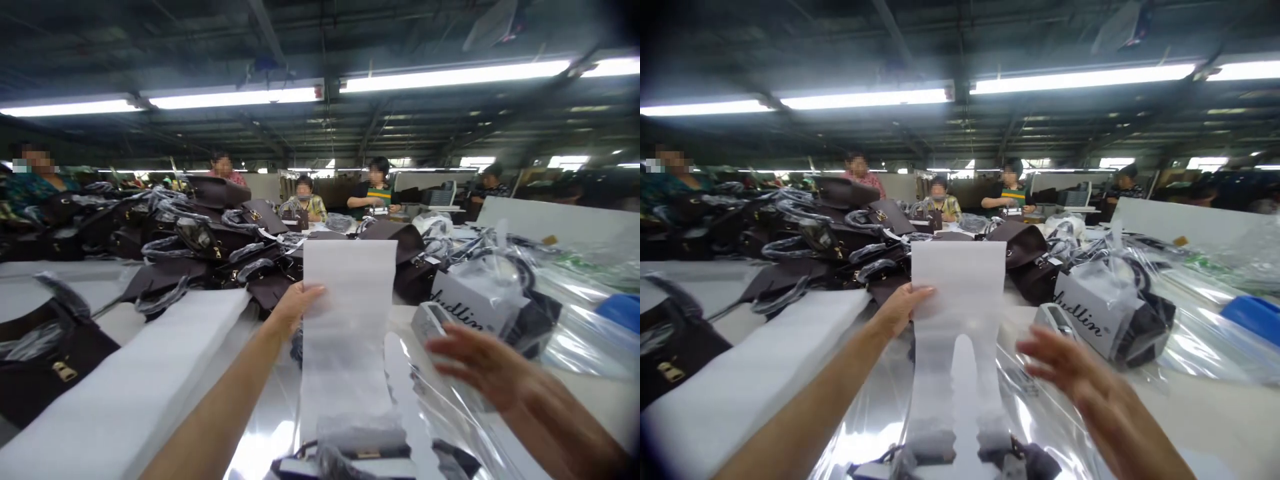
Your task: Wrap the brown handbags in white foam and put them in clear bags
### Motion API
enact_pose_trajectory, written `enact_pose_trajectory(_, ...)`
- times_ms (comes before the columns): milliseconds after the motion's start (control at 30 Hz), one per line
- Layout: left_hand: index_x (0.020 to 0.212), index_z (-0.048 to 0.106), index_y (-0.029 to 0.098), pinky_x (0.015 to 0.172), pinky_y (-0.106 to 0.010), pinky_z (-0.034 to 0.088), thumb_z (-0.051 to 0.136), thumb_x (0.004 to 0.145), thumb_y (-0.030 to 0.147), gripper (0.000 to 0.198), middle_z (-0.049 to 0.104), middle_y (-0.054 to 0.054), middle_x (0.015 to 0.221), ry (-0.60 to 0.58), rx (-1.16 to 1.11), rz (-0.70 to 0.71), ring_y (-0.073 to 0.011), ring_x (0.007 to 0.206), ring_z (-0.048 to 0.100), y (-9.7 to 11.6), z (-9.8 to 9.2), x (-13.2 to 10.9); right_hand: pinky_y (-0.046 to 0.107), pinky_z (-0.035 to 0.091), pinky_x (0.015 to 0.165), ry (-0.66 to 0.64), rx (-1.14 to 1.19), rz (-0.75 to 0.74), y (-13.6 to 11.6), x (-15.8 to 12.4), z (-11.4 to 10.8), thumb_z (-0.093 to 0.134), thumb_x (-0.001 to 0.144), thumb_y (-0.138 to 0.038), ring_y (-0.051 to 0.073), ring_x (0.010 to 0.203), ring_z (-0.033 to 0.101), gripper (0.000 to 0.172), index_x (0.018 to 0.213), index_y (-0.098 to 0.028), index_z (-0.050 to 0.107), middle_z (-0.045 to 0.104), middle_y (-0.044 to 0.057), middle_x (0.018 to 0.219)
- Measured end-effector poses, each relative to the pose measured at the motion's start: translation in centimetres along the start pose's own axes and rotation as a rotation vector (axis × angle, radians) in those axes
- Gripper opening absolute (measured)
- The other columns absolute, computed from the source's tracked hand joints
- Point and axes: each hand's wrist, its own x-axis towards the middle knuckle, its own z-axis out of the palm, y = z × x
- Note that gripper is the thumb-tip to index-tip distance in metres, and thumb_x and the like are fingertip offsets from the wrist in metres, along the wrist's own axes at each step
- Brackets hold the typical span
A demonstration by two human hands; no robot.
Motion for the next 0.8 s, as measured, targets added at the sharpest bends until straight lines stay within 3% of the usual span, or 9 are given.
enact_pose_trajectory(33, 0.095, 0.062, 0.012, 0.065, -0.024, 0.050, 0.070, 0.070, 0.029, 0.031, 0.067, -0.005, 0.086, -0.018, -0.019, 0.012, -0.0118, 0.069, 0.062, 0.6, 0.1, -1.1, 0.032, 0.054, 0.070, 0.115, 0.019, 0.081, 0.2, 1.8, -0.6, 0.050, 0.079, -0.055, 0.028, 0.104, 0.056, 0.060, 0.129, -0.022, 0.044, 0.054, 0.013, 0.121)
enact_pose_trajectory(100, 0.091, 0.064, 0.011, 0.067, -0.024, 0.050, 0.073, 0.065, 0.032, 0.035, 0.068, -0.006, 0.084, -0.051, -0.050, 0.034, -0.0139, 0.071, 0.063, 1.3, 0.5, -2.8, 0.027, 0.054, 0.063, 0.187, 0.107, 0.189, 0.3, 5.4, -1.0, 0.057, 0.078, -0.050, 0.028, 0.114, 0.049, 0.068, 0.135, -0.024, 0.032, 0.041, 0.013, 0.135)
enact_pose_trajectory(167, 0.087, 0.064, 0.010, 0.063, -0.025, 0.051, 0.073, 0.065, 0.038, 0.037, 0.068, -0.005, 0.076, -0.072, -0.076, 0.058, -0.0148, 0.066, 0.063, 1.6, 1.1, -3.7, 0.022, 0.053, 0.055, 0.082, 0.337, 0.217, 0.4, 8.2, -0.5, 0.063, 0.076, -0.045, 0.024, 0.103, 0.056, 0.060, 0.128, -0.025, 0.041, 0.048, 0.010, 0.129)
enact_pose_trajectory(233, 0.083, 0.062, 0.012, 0.054, -0.024, 0.048, 0.071, 0.066, 0.043, 0.036, 0.064, -0.001, 0.064, -0.080, -0.106, 0.096, -0.0118, 0.053, 0.059, 1.4, 1.6, -4.0, 0.024, 0.054, 0.058, -0.064, 0.546, 0.211, 0.4, 9.8, 0.5, 0.066, 0.074, -0.042, 0.018, 0.081, 0.063, 0.038, 0.105, -0.020, 0.058, 0.063, 0.008, 0.104)
enact_pose_trajectory(300, 0.080, 0.061, 0.012, 0.048, -0.021, 0.044, 0.070, 0.067, 0.044, 0.036, 0.060, 0.001, 0.060, -0.109, -0.135, 0.141, -0.0088, 0.046, 0.053, 1.1, 2.2, -3.8, 0.030, 0.056, 0.064, -0.233, 0.667, 0.215, 0.6, 10.4, 1.6, 0.064, 0.077, -0.040, 0.014, 0.066, 0.063, 0.027, 0.085, -0.014, 0.062, 0.066, 0.006, 0.082)
enact_pose_trajectory(400, 0.086, 0.062, 0.011, 0.059, -0.022, 0.046, 0.073, 0.064, 0.040, 0.038, 0.063, -0.003, 0.072, -0.221, -0.167, 0.195, -0.0107, 0.058, 0.058, 0.5, 3.6, -3.2, 0.029, 0.055, 0.061, -0.459, 0.749, 0.196, 0.7, 10.8, 3.0, 0.063, 0.078, -0.039, 0.014, 0.062, 0.063, 0.027, 0.082, -0.012, 0.064, 0.066, 0.006, 0.073)
enact_pose_trajectory(500, 0.106, 0.058, 0.014, 0.075, -0.027, 0.046, 0.073, 0.065, 0.036, 0.050, 0.064, -0.008, 0.094, -0.333, -0.196, 0.224, -0.0163, 0.079, 0.061, -0.2, 5.4, -2.9, 0.026, 0.053, 0.064, -0.445, 0.759, 0.120, 0.5, 11.2, 4.7, 0.064, 0.078, -0.039, 0.013, 0.066, 0.063, 0.028, 0.089, -0.013, 0.065, 0.066, 0.006, 0.078)
enact_pose_trajectory(600, 0.123, 0.047, 0.017, 0.077, -0.031, 0.046, 0.064, 0.074, 0.040, 0.056, 0.061, -0.011, 0.103, -0.392, -0.207, 0.218, -0.0196, 0.086, 0.061, -1.0, 6.4, -2.9, 0.029, 0.051, 0.069, -0.406, 0.755, 0.083, 0.1, 11.4, 6.0, 0.062, 0.079, -0.039, 0.015, 0.071, 0.063, 0.029, 0.096, -0.015, 0.063, 0.066, 0.007, 0.088)
enact_pose_trajectory(800, 0.125, 0.047, 0.015, 0.077, -0.029, 0.046, 0.067, 0.071, 0.040, 0.063, 0.060, -0.013, 0.108, -0.420, -0.116, 0.206, -0.0224, 0.092, 0.060, -1.3, 5.4, -2.9, 0.031, 0.050, 0.073, -0.439, 0.714, 0.010, 0.0, 10.9, 5.9, 0.067, 0.075, -0.031, 0.018, 0.088, 0.061, 0.051, 0.121, -0.024, 0.044, 0.060, 0.007, 0.107)
